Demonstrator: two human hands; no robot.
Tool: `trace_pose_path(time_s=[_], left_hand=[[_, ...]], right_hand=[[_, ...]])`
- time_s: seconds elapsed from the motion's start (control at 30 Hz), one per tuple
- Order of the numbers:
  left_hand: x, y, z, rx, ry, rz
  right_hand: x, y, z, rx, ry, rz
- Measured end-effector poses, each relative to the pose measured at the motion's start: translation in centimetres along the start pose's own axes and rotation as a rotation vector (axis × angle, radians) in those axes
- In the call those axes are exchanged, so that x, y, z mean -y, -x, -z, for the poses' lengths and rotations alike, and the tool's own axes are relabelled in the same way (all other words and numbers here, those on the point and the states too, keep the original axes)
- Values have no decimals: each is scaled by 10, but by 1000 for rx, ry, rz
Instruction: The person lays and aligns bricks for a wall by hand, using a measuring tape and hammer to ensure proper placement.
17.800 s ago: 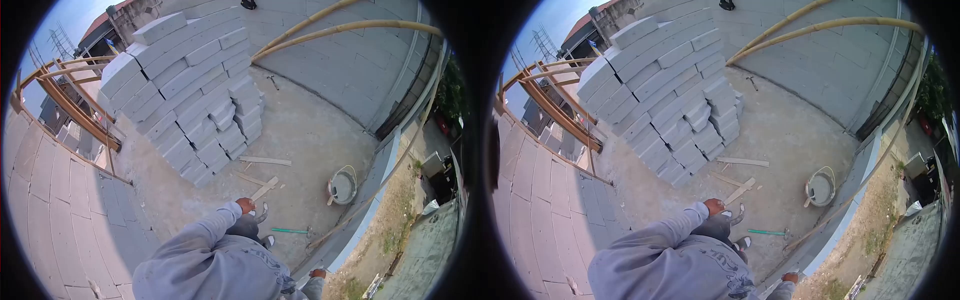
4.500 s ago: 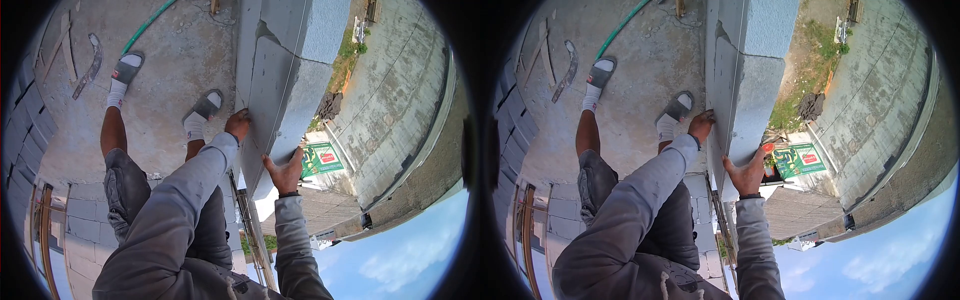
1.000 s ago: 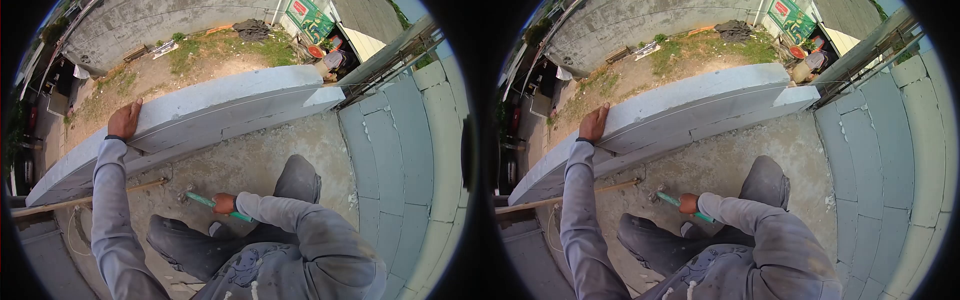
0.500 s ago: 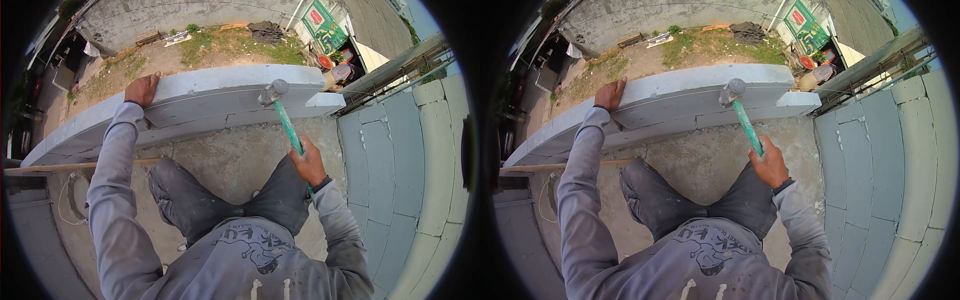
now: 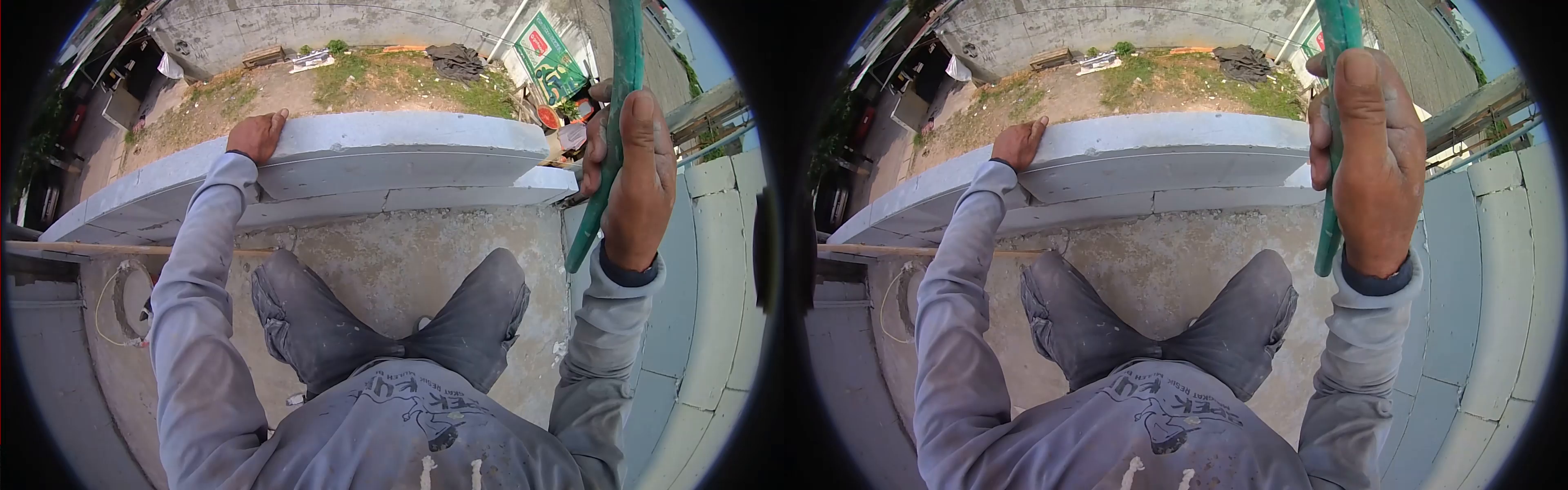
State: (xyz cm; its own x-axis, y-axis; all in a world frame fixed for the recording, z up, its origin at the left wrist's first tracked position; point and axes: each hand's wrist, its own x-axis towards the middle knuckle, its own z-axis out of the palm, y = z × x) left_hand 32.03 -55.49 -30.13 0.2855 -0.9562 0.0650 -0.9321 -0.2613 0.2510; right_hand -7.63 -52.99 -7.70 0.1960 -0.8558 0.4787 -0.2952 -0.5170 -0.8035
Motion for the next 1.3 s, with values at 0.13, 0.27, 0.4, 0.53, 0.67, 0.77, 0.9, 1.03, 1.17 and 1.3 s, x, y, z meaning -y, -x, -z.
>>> trace_pose_path(time_s=[0.13, 0.27, 0.4, 0.53, 0.67, 0.77, 0.9, 1.03, 1.17, 1.3], left_hand=[[3, -4, -2, 18, 2, 6], [2, 1, -3, 19, -2, -16], [-4, 2, 3, 16, -18, -10], [-2, 1, 0, 22, -41, 10], [-4, 1, 4, 61, -69, 12], [-6, 0, 5, 123, -114, 31], [-9, 2, 5, 100, -116, 27], [-7, -2, 5, 123, -133, 18], [-5, 1, 2, 74, -120, 9], [-8, 4, 2, -10, -79, -18]], right_hand=[[-33, -3, -19, 88, -1, -193], [-157, 40, -47, 458, 613, -101], [-162, 58, -50, 520, 608, -192], [-166, 61, -52, 460, 574, -225], [-173, 67, -52, 426, 477, -245], [-176, 71, -50, 385, 370, -253], [-149, 61, -35, 329, 293, -296], [-108, 39, -17, 214, 175, -337], [-136, 44, -24, 206, 390, -202], [-170, 66, -39, 421, 621, -267]])
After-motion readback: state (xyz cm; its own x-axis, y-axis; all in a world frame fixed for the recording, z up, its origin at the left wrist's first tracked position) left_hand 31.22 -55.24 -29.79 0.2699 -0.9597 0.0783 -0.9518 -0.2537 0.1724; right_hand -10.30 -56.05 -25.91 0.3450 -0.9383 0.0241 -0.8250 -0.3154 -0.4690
